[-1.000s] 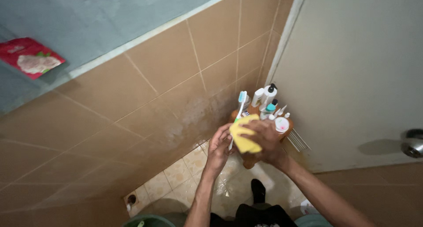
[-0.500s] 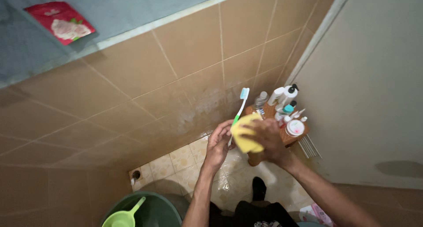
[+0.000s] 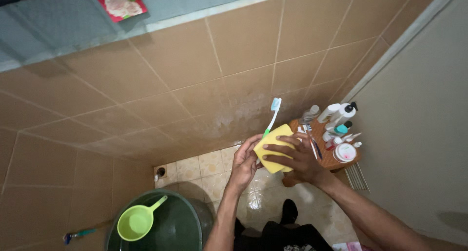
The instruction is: The person wipes a black wire wall-mounted rack with a yellow sponge, then places a small red sachet into the rack. They then pick up a toothbrush and wipe it with the same yellow sponge. The person is standing in a tiled bathroom.
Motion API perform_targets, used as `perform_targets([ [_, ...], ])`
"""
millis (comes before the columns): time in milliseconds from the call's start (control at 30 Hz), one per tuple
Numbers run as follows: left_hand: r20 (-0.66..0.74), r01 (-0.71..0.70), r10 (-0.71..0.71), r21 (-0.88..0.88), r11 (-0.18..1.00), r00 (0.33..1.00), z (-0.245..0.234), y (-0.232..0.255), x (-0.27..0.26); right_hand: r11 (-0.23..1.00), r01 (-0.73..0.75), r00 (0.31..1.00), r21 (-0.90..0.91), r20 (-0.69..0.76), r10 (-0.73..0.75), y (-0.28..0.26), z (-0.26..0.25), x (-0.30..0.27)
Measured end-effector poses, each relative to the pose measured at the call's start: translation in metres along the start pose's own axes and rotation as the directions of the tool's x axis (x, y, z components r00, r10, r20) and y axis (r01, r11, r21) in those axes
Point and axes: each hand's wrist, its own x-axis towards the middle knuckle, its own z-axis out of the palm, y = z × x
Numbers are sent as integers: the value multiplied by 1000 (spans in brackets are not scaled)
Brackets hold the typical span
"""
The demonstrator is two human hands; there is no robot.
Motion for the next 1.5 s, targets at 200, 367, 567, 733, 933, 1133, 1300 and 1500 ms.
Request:
perform_targets([
  [200,40,-98,99,-23,995,994,-13,-11,-10,979,-181,983,-98,-39,178,12,7,4],
  [367,-104,-34,31,-22,999,994,-4,0,-16,998,-39,998,52,41,37,2,11,6],
  [567,-4,-138,138,-11,990,990,-15,3,-18,996,-86,996,1,-30,86,16,19,13],
  [733,-62,-75,76,21,997,995,-17,7,-18,982,-172,982,73,-68,177,3,21,16],
  [933,-38,-115,117,39,993,992,-19,17,-17,994,74,997,80,-30,-72,10,36,19],
  [1133,-27,-128,130,83,988,991,-23,21,-18,981,-195,980,-9,-53,194,12,32,26],
  [1300,-45,-126,131,94,988,990,-20,30,-18,996,33,998,86,44,-37,-1,35,25],
  [1500,-13,-135,138,125,983,990,-27,26,-18,972,-231,971,46,-49,233,2,23,41],
])
